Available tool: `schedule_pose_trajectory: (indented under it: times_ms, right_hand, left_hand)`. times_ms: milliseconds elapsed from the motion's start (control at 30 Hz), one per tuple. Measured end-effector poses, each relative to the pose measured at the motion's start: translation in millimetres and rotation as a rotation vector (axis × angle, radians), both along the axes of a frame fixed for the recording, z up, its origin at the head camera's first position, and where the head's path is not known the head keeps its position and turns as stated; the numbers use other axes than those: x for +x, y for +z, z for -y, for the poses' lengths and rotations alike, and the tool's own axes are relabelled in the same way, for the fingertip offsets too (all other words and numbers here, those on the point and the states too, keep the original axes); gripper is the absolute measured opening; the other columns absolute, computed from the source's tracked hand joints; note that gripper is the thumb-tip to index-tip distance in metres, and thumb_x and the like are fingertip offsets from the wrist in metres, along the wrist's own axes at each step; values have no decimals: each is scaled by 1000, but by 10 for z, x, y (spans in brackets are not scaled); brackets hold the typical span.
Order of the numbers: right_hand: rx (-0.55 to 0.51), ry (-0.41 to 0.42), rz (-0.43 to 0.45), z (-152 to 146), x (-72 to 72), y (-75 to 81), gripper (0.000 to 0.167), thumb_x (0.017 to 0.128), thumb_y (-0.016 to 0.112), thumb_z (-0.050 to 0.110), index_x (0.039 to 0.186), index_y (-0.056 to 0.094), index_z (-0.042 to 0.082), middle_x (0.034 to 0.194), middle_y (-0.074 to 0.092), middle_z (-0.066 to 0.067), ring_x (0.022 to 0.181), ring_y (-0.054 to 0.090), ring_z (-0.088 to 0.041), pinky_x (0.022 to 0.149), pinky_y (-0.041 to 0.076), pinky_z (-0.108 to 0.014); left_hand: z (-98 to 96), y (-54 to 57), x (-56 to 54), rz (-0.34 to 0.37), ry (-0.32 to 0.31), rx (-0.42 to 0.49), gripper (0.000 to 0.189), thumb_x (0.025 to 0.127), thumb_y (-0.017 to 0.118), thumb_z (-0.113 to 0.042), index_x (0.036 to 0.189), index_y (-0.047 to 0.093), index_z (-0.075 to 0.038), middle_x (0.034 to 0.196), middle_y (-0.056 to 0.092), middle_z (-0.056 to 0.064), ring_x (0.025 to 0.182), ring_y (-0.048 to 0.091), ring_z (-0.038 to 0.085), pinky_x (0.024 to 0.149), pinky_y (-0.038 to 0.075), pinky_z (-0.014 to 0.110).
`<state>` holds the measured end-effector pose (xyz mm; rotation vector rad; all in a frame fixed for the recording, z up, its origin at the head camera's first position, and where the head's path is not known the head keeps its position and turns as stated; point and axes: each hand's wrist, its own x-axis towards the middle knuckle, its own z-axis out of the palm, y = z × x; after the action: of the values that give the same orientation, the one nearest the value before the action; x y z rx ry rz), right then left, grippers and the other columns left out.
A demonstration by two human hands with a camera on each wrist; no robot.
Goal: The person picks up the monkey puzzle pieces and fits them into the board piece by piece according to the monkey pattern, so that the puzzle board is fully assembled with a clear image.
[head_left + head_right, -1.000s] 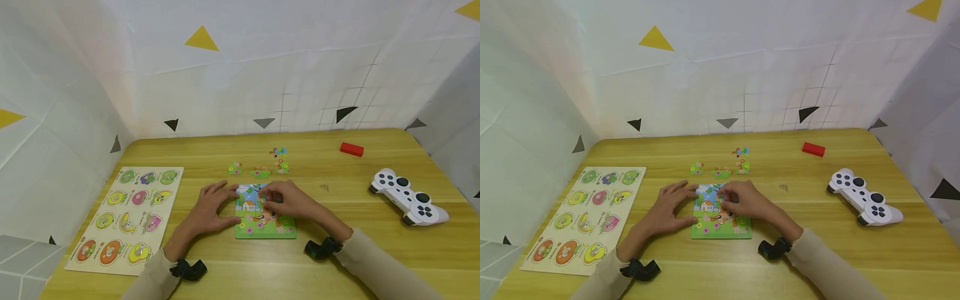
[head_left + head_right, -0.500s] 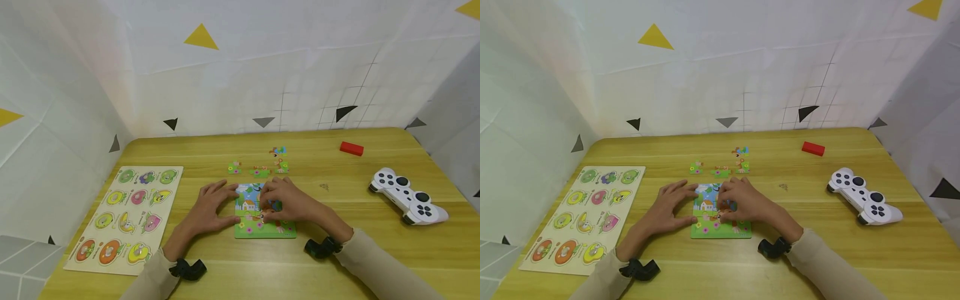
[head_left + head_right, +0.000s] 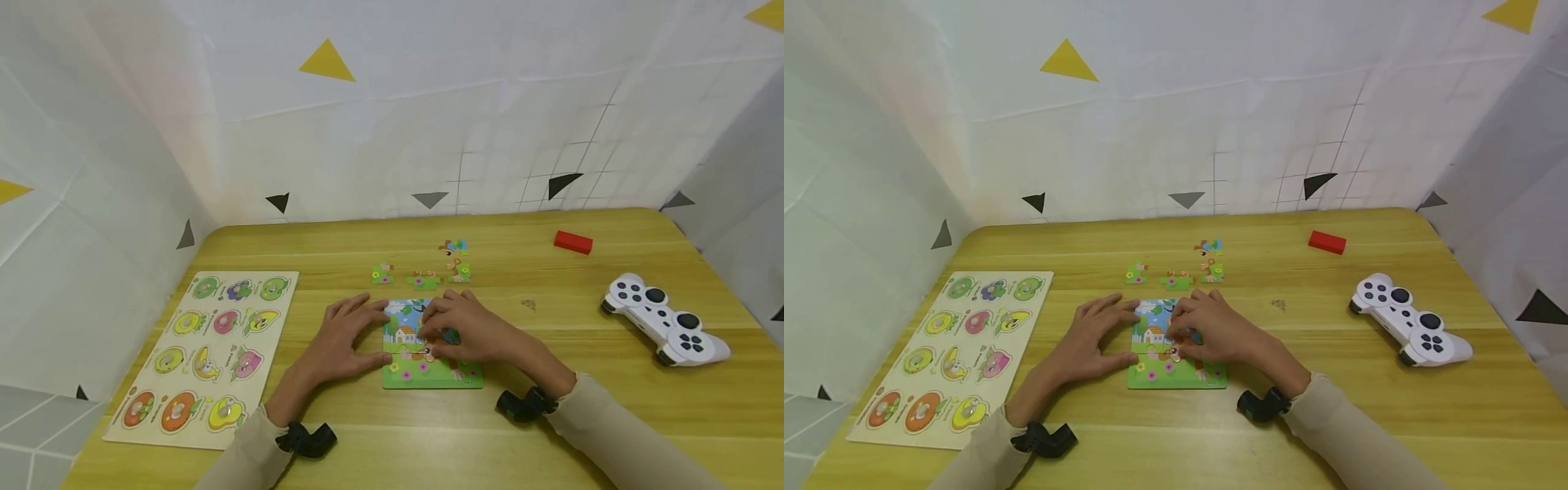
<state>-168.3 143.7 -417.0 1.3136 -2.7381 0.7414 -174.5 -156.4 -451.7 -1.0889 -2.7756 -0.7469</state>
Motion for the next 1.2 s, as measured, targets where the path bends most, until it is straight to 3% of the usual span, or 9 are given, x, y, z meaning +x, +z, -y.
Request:
schedule_pose_trajectory:
  times_ms: [500, 1200]
  right_hand:
    - [53, 7, -44, 3, 31, 36, 20, 90, 79, 28, 110, 77, 31, 115, 66, 9, 103, 49, -14, 84, 30, -38]
    - [9, -23, -35, 31, 42, 14, 18, 91, 78, 29, 108, 78, 28, 113, 67, 6, 102, 48, -15, 83, 30, -37]
  left_hand:
    - [6, 5, 0, 7, 9, -11, 62, 86, 70, -65, 136, 60, -31, 159, 45, -11, 155, 29, 26, 119, 21, 57]
    - [5, 6, -6, 13, 2, -6, 63, 86, 71, -64, 138, 59, -31, 160, 44, -10, 155, 28, 27, 119, 19, 58]
